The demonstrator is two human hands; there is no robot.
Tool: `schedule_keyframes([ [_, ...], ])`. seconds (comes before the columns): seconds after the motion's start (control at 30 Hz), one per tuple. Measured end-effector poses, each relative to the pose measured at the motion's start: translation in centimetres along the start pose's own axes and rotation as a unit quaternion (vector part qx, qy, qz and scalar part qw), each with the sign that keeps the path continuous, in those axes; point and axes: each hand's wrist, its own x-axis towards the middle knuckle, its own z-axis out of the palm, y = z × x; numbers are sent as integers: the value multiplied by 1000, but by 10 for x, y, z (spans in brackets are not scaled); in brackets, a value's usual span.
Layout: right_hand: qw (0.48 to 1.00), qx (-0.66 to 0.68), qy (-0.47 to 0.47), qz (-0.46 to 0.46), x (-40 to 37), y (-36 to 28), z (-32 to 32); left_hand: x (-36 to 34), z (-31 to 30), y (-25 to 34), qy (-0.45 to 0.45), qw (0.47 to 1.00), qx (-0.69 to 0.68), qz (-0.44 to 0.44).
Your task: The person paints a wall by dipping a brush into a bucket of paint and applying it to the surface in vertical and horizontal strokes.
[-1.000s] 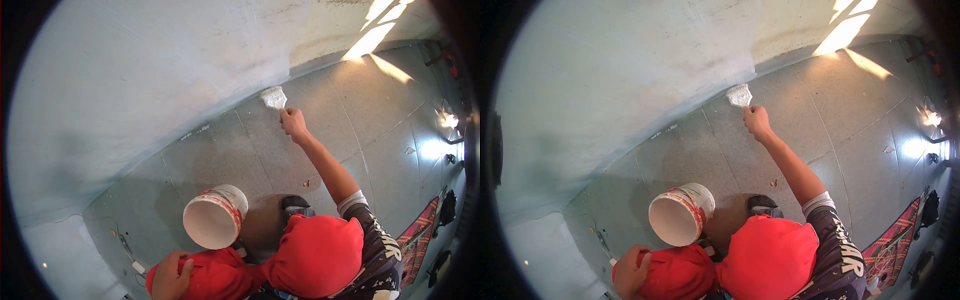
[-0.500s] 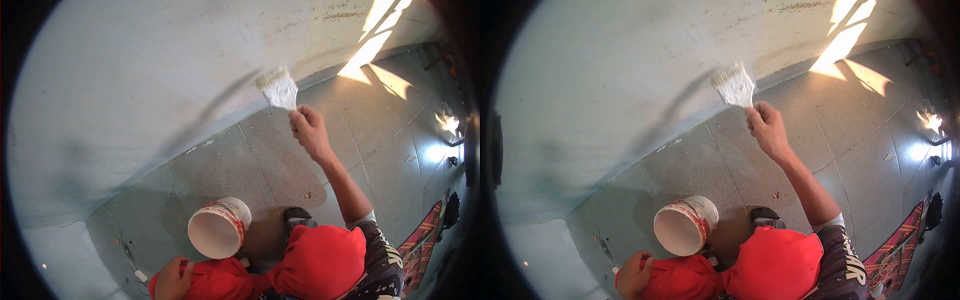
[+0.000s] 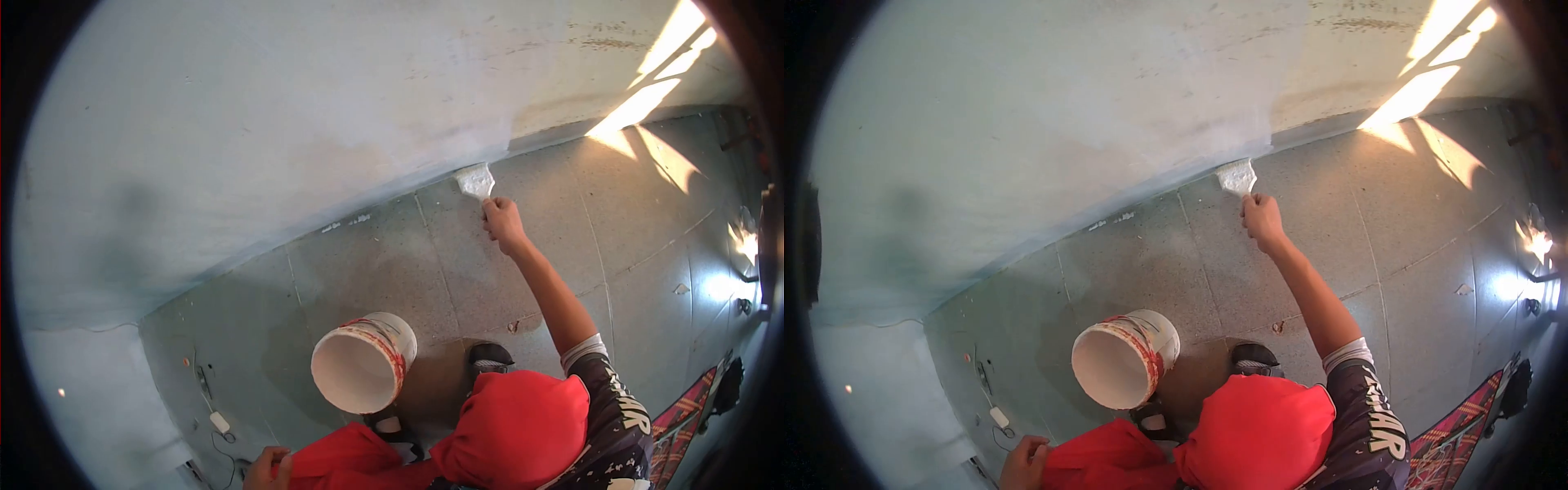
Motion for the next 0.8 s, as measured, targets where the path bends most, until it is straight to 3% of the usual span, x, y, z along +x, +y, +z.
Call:
schedule_keyframes([
  [0.13,994,103,-6,-47,-33,-36,0,-5,2,0,-55,997,28,-40],
  [0.2,993,99,-21,-68,-63,-47,-6,6,3,18,-9,999,-23,-37],
  [0.33,990,64,-31,-123,-64,-19,-1,9,19,-9,-16,996,-66,-49],
  [0.4,993,51,-36,-96,-52,2,7,12,21,-11,-95,991,30,-94],
  [0.5,999,6,-35,13,-35,18,17,17,24,-5,-50,996,0,-69],
  [0.57,999,10,-36,9,-22,19,23,30,35,-26,-17,998,-40,-43],
  [0.73,995,72,-47,-57,-47,-56,22,31,35,-21,11,998,-64,-12],
  [0.8,989,93,-61,-101,-76,-76,9,26,30,-14,-42,998,8,-42],
])
